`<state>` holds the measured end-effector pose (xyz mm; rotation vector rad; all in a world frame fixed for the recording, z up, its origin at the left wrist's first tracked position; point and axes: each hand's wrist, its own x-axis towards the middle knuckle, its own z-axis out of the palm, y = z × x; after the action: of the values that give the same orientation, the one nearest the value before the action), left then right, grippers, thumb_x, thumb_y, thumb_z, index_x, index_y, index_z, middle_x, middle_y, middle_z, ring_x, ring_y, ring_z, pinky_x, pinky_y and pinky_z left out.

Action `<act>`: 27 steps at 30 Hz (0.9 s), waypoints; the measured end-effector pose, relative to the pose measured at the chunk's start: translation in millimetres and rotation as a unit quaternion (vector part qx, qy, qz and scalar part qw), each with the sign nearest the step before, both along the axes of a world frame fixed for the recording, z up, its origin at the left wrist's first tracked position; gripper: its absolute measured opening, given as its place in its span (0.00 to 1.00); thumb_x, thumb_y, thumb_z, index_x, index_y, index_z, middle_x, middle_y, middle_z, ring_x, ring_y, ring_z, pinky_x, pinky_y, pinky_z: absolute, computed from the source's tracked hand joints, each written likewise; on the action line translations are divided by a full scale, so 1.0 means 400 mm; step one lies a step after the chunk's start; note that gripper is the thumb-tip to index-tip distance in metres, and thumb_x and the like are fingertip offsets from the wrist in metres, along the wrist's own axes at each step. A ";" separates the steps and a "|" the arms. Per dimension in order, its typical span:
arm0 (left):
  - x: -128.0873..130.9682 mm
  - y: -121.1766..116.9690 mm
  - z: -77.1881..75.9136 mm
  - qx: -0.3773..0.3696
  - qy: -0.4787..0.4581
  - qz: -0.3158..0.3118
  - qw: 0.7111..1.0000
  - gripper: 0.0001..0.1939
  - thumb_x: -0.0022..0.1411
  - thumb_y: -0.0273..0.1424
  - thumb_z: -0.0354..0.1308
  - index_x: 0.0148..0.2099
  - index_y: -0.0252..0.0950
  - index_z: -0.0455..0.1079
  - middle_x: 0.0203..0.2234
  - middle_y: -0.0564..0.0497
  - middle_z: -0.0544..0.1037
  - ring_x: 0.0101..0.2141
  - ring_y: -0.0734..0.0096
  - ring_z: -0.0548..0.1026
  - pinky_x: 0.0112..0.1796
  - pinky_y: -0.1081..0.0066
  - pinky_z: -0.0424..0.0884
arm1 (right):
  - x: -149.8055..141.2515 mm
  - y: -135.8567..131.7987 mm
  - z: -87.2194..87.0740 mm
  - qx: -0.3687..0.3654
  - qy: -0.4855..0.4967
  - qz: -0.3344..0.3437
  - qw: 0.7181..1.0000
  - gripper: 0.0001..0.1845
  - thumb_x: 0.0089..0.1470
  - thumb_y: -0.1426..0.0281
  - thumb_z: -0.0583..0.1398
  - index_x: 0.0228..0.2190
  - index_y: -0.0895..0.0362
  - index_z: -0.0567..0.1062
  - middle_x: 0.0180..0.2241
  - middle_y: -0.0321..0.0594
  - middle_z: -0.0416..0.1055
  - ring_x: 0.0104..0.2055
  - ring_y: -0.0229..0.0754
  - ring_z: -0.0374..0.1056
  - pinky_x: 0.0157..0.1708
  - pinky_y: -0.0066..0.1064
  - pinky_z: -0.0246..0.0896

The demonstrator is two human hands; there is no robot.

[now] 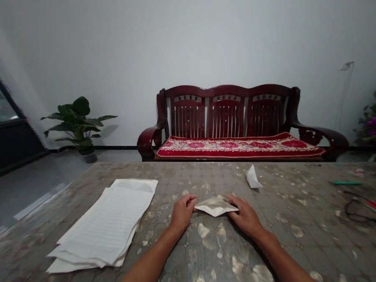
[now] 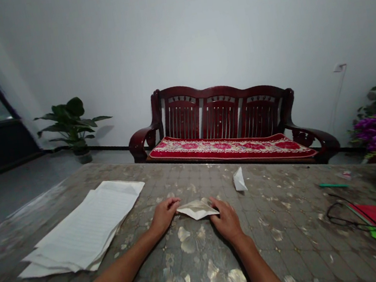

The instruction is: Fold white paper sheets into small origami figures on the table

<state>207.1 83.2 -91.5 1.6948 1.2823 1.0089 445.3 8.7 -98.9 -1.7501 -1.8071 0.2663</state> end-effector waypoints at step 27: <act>0.017 0.009 -0.007 -0.073 -0.180 -0.075 0.978 0.29 0.46 0.33 0.64 0.52 0.32 0.70 0.41 0.46 0.78 0.33 0.69 0.77 0.36 0.72 0.70 | 0.004 -0.016 -0.006 0.049 0.187 -0.038 0.980 0.31 0.47 0.67 0.58 0.55 0.56 0.68 0.41 0.40 0.76 0.37 0.43 0.72 0.43 0.35 0.67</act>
<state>214.0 87.0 -94.2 1.3968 0.9533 1.0467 447.1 2.2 -101.3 -1.5744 -1.4572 0.4365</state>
